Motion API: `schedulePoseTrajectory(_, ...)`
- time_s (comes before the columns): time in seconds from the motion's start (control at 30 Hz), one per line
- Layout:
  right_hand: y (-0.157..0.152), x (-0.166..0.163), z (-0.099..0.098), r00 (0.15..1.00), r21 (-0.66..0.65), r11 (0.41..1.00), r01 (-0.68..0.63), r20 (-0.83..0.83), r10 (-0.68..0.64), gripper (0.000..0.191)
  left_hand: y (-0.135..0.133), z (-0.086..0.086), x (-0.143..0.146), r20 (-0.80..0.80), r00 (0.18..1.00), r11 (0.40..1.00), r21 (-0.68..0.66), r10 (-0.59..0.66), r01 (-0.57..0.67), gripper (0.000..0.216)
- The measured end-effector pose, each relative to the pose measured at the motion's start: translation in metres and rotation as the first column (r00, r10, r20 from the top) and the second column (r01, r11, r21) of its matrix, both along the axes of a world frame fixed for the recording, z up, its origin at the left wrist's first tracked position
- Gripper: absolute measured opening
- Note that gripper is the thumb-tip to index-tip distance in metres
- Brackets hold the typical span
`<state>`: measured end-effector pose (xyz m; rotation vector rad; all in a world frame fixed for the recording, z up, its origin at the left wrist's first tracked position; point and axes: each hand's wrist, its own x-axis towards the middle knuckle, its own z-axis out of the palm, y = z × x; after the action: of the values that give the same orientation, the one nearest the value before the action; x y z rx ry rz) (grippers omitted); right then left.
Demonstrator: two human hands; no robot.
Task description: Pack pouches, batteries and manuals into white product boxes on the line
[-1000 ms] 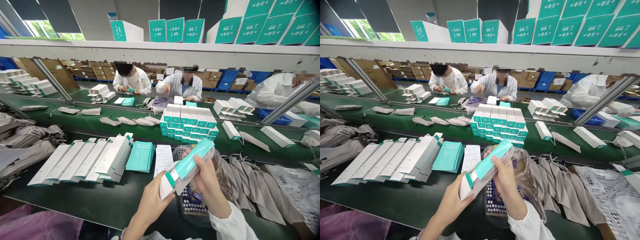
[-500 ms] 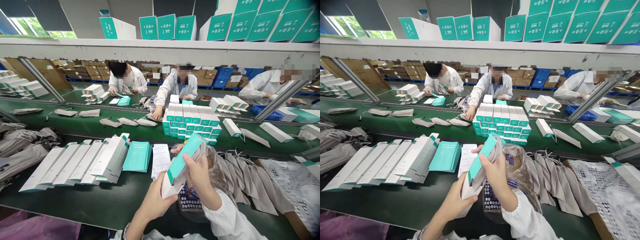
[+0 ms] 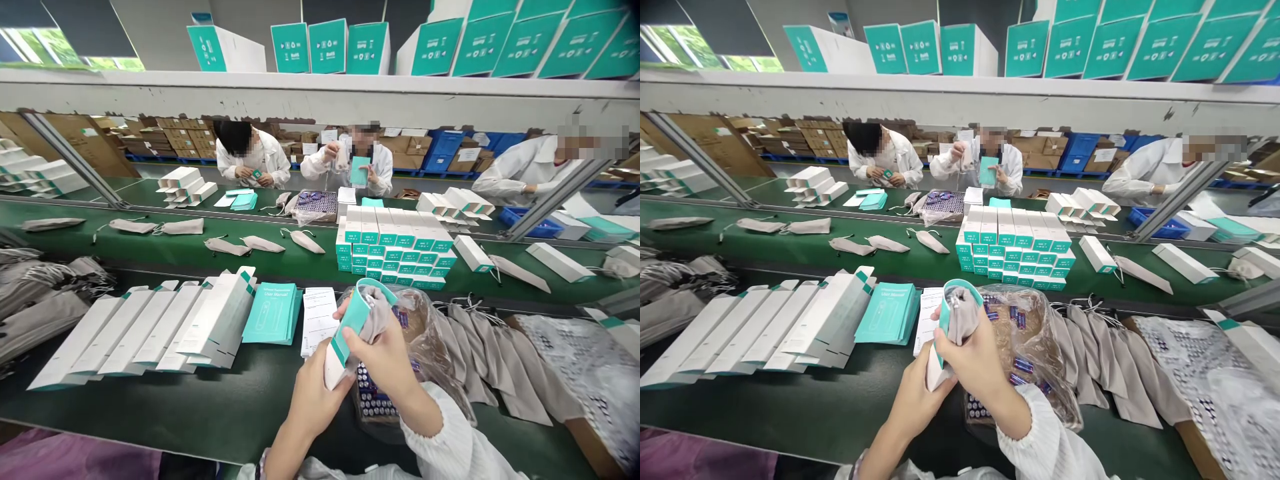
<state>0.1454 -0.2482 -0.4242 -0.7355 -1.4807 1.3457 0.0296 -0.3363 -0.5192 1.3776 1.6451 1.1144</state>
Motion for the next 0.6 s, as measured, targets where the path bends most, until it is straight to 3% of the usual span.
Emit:
schedulePoseTrajectory(0.13,0.005,-0.003,-0.004,1.000,0.003,1.000,0.008,-0.019,-0.008,0.027,0.003,0.004,-0.001,0.025,1.000,1.000,0.013,-0.017,0.017,0.049)
schedulePoseTrajectory(0.33,0.001,-0.011,-0.013,0.979,0.052,0.978,0.203,0.007,-0.203,0.039,0.010,0.007,0.003,0.086,0.987,0.979,0.145,0.133,-0.145,0.052)
schedulePoseTrajectory(0.6,-0.032,-0.027,-0.066,0.999,-0.042,0.998,0.047,0.027,-0.046,0.060,0.012,0.008,0.000,-0.026,0.968,0.940,0.247,0.251,-0.237,0.047)
